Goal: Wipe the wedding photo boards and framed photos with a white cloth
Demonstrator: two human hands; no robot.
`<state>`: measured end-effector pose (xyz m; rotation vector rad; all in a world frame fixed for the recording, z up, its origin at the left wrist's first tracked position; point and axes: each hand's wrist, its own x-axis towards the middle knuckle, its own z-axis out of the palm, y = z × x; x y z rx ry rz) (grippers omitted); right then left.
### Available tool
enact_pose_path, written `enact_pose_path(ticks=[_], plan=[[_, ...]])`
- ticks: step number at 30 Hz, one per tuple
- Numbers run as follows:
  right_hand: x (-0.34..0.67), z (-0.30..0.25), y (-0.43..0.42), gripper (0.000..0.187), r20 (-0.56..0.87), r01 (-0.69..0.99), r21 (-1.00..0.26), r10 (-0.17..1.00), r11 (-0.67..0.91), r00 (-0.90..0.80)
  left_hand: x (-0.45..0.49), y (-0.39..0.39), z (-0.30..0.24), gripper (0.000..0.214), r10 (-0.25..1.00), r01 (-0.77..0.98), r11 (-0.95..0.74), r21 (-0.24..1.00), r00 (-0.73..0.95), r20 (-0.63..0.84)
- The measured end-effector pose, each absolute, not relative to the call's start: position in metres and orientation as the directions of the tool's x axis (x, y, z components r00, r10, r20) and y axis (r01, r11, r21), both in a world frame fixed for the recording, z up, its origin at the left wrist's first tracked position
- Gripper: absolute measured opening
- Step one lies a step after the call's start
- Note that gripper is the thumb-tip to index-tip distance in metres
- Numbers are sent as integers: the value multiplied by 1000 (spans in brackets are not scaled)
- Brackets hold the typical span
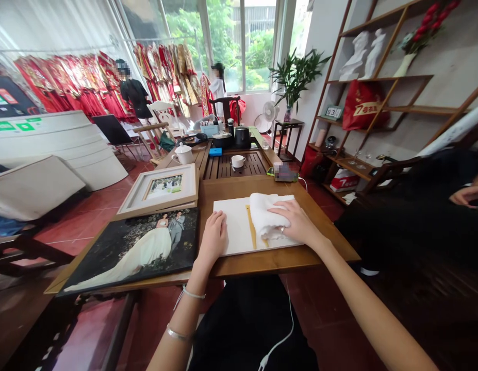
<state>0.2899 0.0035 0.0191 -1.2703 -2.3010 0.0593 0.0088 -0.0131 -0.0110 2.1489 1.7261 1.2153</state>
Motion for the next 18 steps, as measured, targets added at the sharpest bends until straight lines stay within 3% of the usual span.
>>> enact_pose_path(ticks=[11,18], plan=[[266,21,65,47,357,860,-261,871,439,-337,8,-14,-7,32,883,776,-322,542,39,468],[257,26,56,46,338,883,-251,890,397,-305,8,-14,-9,32,870,766,-339,547,34,492]])
